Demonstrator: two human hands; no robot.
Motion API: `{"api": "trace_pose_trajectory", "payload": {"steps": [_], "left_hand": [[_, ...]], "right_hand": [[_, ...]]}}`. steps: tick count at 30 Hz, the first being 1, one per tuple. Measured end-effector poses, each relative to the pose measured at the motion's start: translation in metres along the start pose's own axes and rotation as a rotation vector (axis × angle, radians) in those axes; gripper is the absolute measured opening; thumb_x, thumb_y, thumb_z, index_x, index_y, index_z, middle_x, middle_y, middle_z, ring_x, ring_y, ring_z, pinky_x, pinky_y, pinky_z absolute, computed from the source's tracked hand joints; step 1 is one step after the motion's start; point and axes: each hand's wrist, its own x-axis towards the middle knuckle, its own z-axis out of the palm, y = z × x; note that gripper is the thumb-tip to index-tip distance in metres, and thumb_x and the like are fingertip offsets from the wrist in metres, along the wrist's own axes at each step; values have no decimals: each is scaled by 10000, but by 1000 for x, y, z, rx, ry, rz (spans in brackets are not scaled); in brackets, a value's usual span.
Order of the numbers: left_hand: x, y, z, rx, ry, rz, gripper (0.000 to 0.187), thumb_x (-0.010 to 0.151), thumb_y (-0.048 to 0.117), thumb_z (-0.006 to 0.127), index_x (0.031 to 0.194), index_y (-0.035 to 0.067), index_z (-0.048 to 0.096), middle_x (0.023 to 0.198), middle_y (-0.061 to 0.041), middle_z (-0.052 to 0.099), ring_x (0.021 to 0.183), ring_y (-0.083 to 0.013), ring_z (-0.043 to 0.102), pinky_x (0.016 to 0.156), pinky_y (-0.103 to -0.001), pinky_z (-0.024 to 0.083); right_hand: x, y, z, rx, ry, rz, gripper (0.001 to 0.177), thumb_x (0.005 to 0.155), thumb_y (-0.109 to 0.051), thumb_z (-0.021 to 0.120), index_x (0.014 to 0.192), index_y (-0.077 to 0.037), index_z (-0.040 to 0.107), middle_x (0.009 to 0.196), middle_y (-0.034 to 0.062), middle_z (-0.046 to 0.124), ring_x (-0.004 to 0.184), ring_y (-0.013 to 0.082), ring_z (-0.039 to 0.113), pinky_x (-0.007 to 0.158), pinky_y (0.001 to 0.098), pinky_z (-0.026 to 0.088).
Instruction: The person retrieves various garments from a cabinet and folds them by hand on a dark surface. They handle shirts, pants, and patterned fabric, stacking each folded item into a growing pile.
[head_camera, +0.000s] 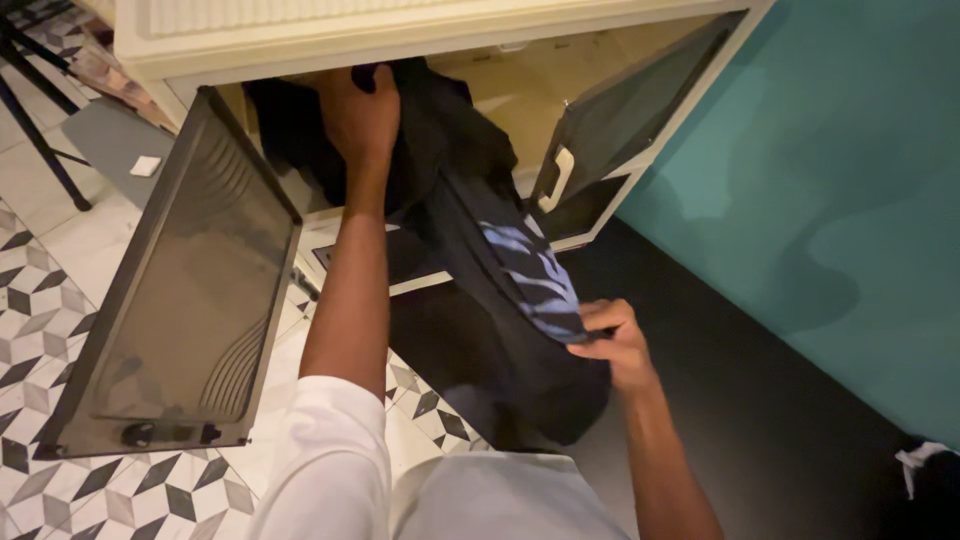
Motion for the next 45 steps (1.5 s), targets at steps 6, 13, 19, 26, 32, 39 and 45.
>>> {"api": "trace_pose_trajectory", "payload": {"steps": [6,13,19,26,32,39,45], "left_hand": [[5,-48,29,74,57,106,512,867,241,834,1280,6,644,1327,-263,611,1273,-468,525,1109,-506,404],[3,-36,-6,106,-206,228,796,890,186,846,1515,-36,405,1549,-387,274,1406,-549,341,1184,-554,324],[-106,79,-68,-76,-177,212,690,948,73,767,1563,60,455,1655,-319,226,1550,-486,270,1290,-523,281],[-318,74,-85,-339,-621,-435,223,995,265,674,1051,50,690,1096,-156,704,1030,-279,676,912,-385,525],[-405,10,-81,-489,-1165,-1330,610,1032,522,606,1380,30,520,1301,-101,606,1203,-251,563,1010,-422,425],[-444,-3,-78,-804,-1040,-1320,459,963,282,645,1298,-31,631,1080,-162,690,927,-248,659,753,-381,564],[-442,68,-88,-675,-1087,-1376,458,985,353,643,1321,47,582,1263,-92,685,1155,-187,655,1002,-334,510]], "right_hand": [[-31,1,-20,452,62,-68,172,762,-138,737,829,-38,613,836,138,649,775,248,604,735,374,504],[-47,-52,-42,308,-145,-97,232,843,-152,705,754,58,746,699,214,695,713,240,562,726,391,473],[-80,-25,-51,312,150,168,183,825,-65,710,870,104,767,1000,190,593,950,312,596,854,408,485],[-102,-37,-69,268,90,-1,191,899,-106,707,943,65,779,1044,239,619,1051,399,622,944,515,512],[-109,-62,-56,146,65,-82,114,979,-119,727,1002,-38,803,1124,166,636,1297,441,592,1162,592,454],[-163,-26,-83,-622,323,342,316,694,148,584,886,-35,756,1137,118,707,1165,280,655,970,343,498],[-199,-16,-57,-784,321,579,638,779,88,690,1365,-112,535,1327,113,545,1209,252,538,945,361,467]]}}
